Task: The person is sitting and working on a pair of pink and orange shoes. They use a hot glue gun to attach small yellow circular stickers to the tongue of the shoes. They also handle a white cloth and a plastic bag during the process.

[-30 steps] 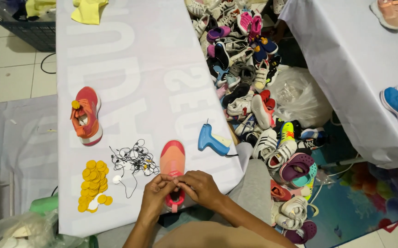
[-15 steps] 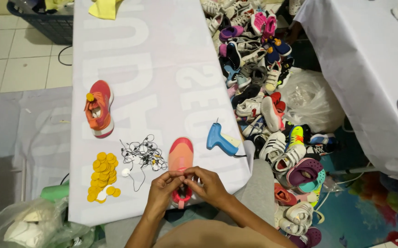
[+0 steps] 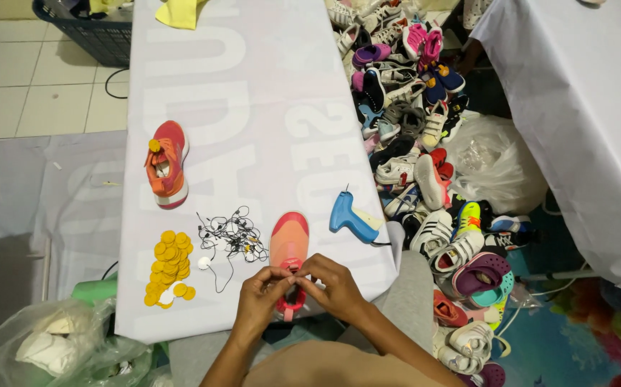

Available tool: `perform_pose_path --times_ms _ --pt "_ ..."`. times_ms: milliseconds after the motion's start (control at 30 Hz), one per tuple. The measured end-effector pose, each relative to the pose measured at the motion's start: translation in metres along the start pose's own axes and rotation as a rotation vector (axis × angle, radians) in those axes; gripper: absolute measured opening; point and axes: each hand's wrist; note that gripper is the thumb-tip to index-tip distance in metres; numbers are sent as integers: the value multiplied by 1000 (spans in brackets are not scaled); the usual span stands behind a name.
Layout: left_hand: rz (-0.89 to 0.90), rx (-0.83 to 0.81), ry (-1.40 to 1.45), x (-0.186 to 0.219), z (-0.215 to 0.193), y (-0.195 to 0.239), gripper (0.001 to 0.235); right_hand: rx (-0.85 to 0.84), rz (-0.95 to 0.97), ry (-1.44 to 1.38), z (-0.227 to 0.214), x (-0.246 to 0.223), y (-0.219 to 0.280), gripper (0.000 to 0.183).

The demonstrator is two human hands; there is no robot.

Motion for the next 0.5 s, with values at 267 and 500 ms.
perform_pose_path --times_ms 267,500 --pt "19 -25 85 -3 -2 1 11 -13 67 -91 2 -2 3 5" --pt "34 -30 112 -8 -2 1 10 -16 102 -109 1 0 5 3"
Point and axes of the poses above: each hand's wrist, its own y-axis away from the middle knuckle, its own z-axis out of the palm, x = y × z, and after that the axes turned 9 degrees about -y, right-handed
